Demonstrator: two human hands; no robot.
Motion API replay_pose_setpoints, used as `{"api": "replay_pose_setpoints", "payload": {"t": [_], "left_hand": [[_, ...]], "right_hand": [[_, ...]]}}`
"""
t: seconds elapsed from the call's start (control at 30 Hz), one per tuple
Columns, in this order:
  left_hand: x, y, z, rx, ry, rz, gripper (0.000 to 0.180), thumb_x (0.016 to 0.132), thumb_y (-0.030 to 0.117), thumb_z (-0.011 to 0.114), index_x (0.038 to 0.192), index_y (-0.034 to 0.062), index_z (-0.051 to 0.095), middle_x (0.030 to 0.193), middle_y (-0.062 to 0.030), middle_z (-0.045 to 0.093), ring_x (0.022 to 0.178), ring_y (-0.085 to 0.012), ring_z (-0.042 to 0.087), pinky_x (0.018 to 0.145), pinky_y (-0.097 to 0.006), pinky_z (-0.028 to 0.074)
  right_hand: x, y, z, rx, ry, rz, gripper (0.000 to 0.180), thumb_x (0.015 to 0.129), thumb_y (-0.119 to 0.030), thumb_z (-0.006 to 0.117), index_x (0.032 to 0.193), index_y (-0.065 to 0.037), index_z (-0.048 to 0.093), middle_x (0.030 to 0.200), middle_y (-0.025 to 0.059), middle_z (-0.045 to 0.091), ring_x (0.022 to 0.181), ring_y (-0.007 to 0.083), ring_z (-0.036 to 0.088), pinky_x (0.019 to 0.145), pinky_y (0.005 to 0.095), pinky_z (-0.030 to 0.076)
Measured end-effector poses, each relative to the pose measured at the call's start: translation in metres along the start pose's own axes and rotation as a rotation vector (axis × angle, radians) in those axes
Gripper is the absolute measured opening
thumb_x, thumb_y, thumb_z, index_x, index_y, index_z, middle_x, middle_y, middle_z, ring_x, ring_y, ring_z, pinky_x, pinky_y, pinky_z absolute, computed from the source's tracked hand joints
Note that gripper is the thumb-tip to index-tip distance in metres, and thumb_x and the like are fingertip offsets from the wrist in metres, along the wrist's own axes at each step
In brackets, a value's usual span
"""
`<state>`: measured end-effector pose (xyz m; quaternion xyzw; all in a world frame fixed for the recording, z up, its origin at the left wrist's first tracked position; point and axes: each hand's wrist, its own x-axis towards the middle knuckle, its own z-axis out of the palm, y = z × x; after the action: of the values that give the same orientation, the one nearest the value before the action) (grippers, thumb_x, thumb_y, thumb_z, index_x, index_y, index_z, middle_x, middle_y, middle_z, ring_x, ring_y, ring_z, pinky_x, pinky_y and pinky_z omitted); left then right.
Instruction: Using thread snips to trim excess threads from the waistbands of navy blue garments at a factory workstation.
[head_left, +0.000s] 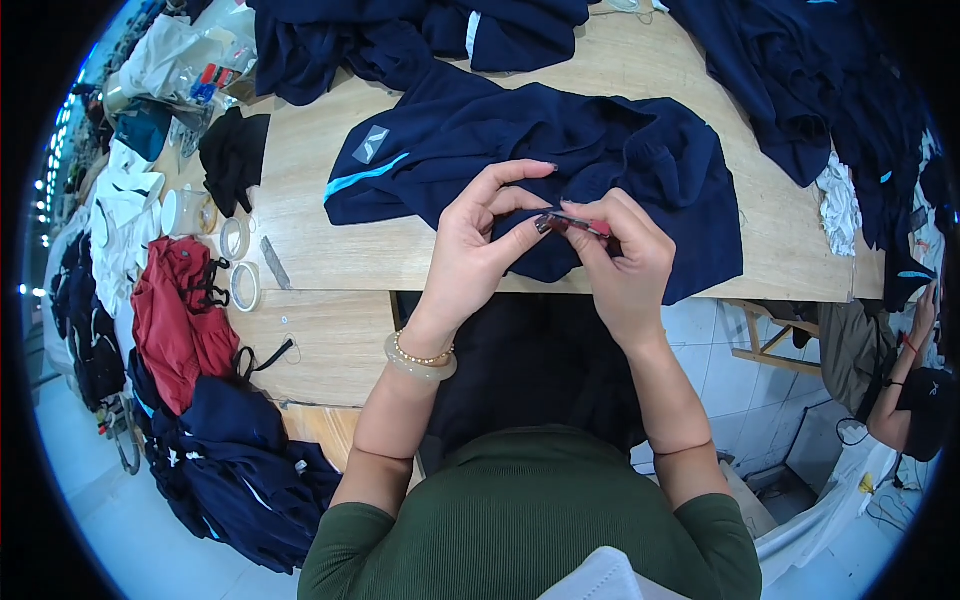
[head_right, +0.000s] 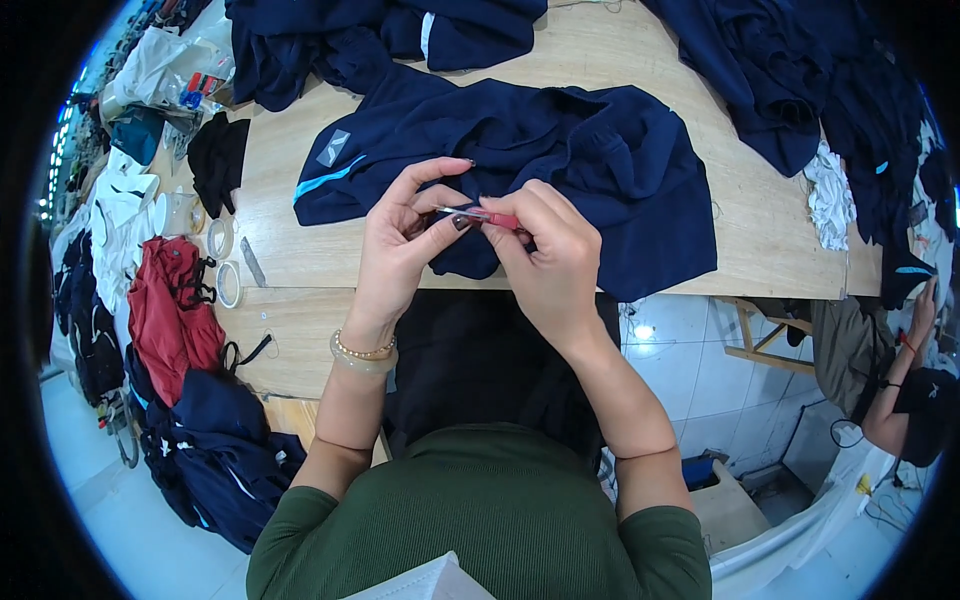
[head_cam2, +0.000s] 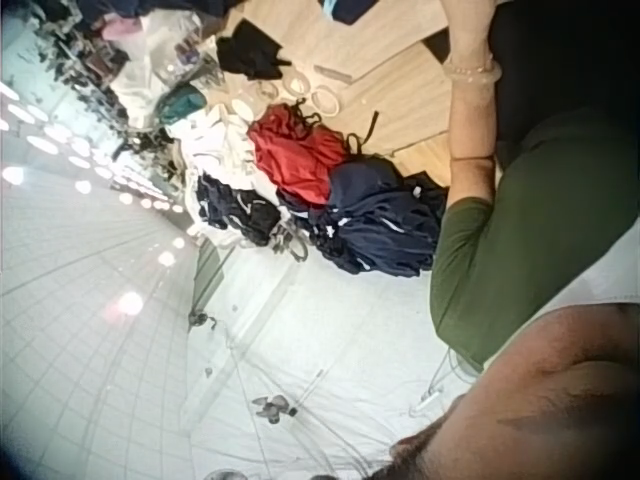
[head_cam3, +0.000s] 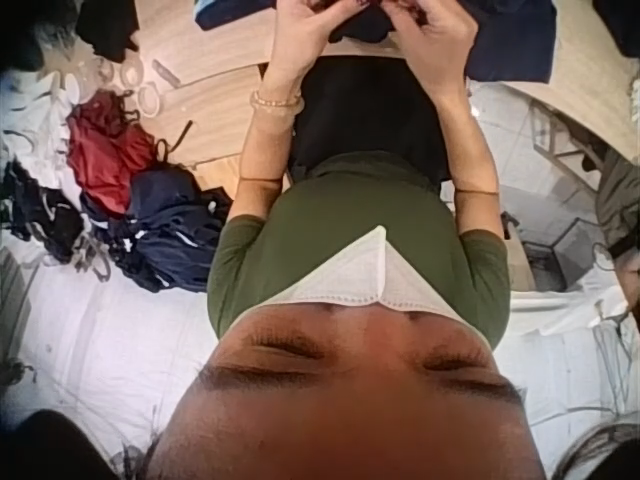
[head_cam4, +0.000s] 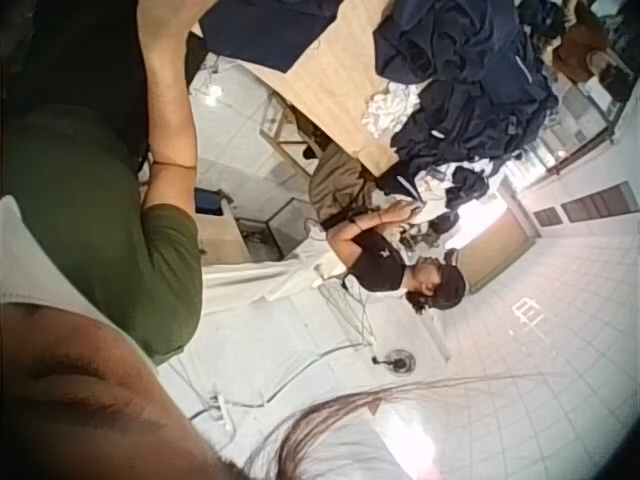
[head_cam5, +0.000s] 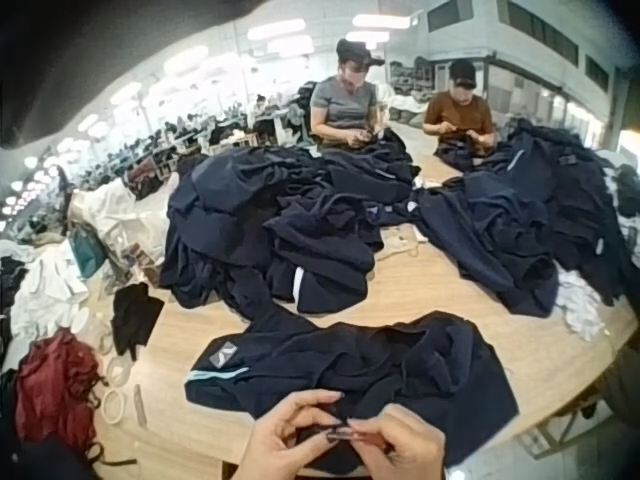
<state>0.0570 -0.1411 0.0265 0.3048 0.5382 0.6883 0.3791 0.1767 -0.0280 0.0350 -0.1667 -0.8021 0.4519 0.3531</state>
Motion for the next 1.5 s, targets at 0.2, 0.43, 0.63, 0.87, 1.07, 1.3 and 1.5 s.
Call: {"api": "replay_pose_setpoints", "payload": {"t": [0.2, 0.43, 0.63, 0.87, 1.07, 1.3, 1.5], "left_hand": [[-0.001, 0.003, 0.002, 0.013, -0.001, -0.011, 0.043, 0.087, 0.001, 0.067, 0.127, 0.0012, 0.054, 0.090, -0.0027, 0.067, 0.086, -0.0046, 0.059, 0.082, -0.018, 0.043], [-0.002, -0.003, -0.004, 0.022, 0.001, 0.016, 0.045, 0.086, 0.002, 0.068, 0.129, 0.0006, 0.053, 0.092, -0.0035, 0.067, 0.084, -0.0054, 0.059, 0.077, -0.017, 0.044], [-0.002, -0.003, -0.004, 0.009, -0.001, 0.015, 0.043, 0.088, 0.001, 0.064, 0.130, -0.0002, 0.052, 0.094, -0.0044, 0.067, 0.086, -0.0057, 0.060, 0.079, -0.016, 0.044], [-0.004, 0.004, -0.002, 0.062, 0.016, 0.008, 0.041, 0.087, 0.000, 0.062, 0.128, 0.0007, 0.054, 0.091, -0.0029, 0.066, 0.087, -0.0064, 0.058, 0.087, -0.022, 0.044], [-0.004, 0.006, 0.002, 0.123, -0.003, 0.058, 0.046, 0.082, -0.005, 0.056, 0.128, 0.0021, 0.058, 0.089, -0.0024, 0.066, 0.085, -0.0071, 0.058, 0.086, -0.024, 0.045], [-0.003, 0.008, 0.004, 0.222, -0.003, 0.122, 0.046, 0.080, -0.007, 0.054, 0.124, 0.0033, 0.062, 0.086, -0.0057, 0.069, 0.082, -0.0096, 0.063, 0.086, -0.025, 0.048], [-0.003, 0.008, 0.005, 0.246, -0.010, 0.140, 0.046, 0.080, -0.007, 0.054, 0.124, 0.0036, 0.062, 0.086, -0.0061, 0.070, 0.082, -0.0108, 0.064, 0.087, -0.026, 0.048]], "right_hand": [[0.003, 0.009, 0.004, 0.366, 0.235, 0.310, 0.007, 0.090, -0.001, 0.067, 0.086, 0.003, 0.064, 0.083, 0.0002, 0.064, 0.074, 0.0026, 0.055, 0.065, 0.0168, 0.044], [0.006, 0.026, -0.027, 0.281, 0.408, 0.460, 0.015, 0.092, -0.008, 0.068, 0.100, 0.004, 0.068, 0.087, 0.0035, 0.068, 0.082, 0.0067, 0.061, 0.080, 0.0194, 0.048], [0.002, 0.012, -0.025, 0.429, 0.235, 0.319, 0.016, 0.092, -0.011, 0.068, 0.099, 0.002, 0.062, 0.085, -0.0004, 0.061, 0.078, 0.0040, 0.055, 0.071, 0.0171, 0.043], [0.002, -0.012, -0.041, -0.020, -0.061, 0.280, 0.025, 0.086, -0.019, 0.074, 0.072, 0.000, 0.064, 0.058, -0.0031, 0.046, 0.054, 0.0035, 0.034, 0.048, 0.0218, 0.026], [0.005, -0.025, -0.047, -0.265, -0.160, 0.244, 0.021, 0.083, -0.019, 0.076, 0.077, -0.001, 0.068, 0.057, 0.0048, 0.053, 0.049, 0.0088, 0.043, 0.045, 0.0241, 0.030], [0.005, -0.026, -0.045, -0.334, -0.159, 0.240, 0.023, 0.083, -0.021, 0.075, 0.075, -0.002, 0.066, 0.058, 0.0061, 0.057, 0.049, 0.0112, 0.049, 0.045, 0.0255, 0.034], [0.004, -0.023, -0.045, -0.369, -0.166, 0.225, 0.024, 0.083, -0.022, 0.076, 0.074, -0.002, 0.066, 0.058, 0.0060, 0.057, 0.047, 0.0115, 0.047, 0.045, 0.0255, 0.032]]}}
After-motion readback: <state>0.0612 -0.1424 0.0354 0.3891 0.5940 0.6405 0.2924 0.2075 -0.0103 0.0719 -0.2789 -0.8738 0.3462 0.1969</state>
